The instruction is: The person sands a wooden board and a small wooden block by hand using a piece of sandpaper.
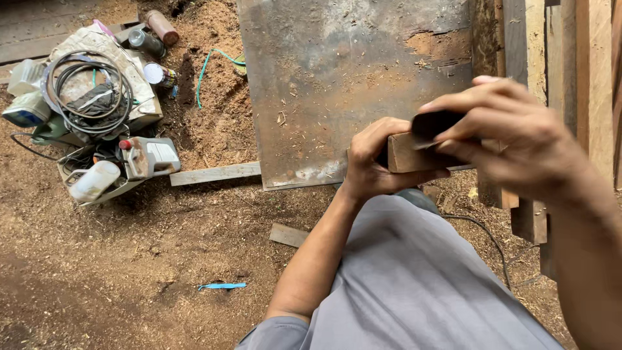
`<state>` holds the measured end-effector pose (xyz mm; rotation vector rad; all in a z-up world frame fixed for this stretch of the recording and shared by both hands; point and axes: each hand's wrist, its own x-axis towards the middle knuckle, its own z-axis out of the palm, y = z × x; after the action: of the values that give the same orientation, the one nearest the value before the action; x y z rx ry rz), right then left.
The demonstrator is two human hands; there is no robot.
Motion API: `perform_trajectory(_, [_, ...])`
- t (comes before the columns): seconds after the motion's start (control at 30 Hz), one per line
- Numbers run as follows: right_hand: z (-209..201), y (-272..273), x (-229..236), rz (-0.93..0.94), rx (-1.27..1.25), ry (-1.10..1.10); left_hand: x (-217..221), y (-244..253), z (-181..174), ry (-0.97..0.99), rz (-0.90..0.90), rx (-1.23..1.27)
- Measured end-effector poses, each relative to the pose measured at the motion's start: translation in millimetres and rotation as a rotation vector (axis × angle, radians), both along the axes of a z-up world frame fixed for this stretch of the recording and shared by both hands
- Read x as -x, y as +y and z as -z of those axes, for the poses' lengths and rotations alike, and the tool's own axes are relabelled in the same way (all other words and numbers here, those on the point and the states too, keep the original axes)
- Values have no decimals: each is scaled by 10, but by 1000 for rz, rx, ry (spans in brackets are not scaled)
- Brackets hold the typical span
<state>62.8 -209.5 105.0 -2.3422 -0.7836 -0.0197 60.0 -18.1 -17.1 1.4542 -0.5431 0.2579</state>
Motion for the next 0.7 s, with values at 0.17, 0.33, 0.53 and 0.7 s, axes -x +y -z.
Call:
perform_trajectory(0.17, [92, 106, 4, 31, 8, -37, 21, 6, -24, 24, 32, 33])
perform_trajectory(0.33, [68, -81, -56, 76, 48, 114, 36, 34, -5, -7, 23, -33])
perform_trajectory(0.53, [-99, -124, 74, -78, -180, 127, 118, 56, -52, -24, 75, -19])
perform_trajectory(0.7, [-105, -139, 136, 46, -70, 147, 91, 40, -65, -19, 51, -22])
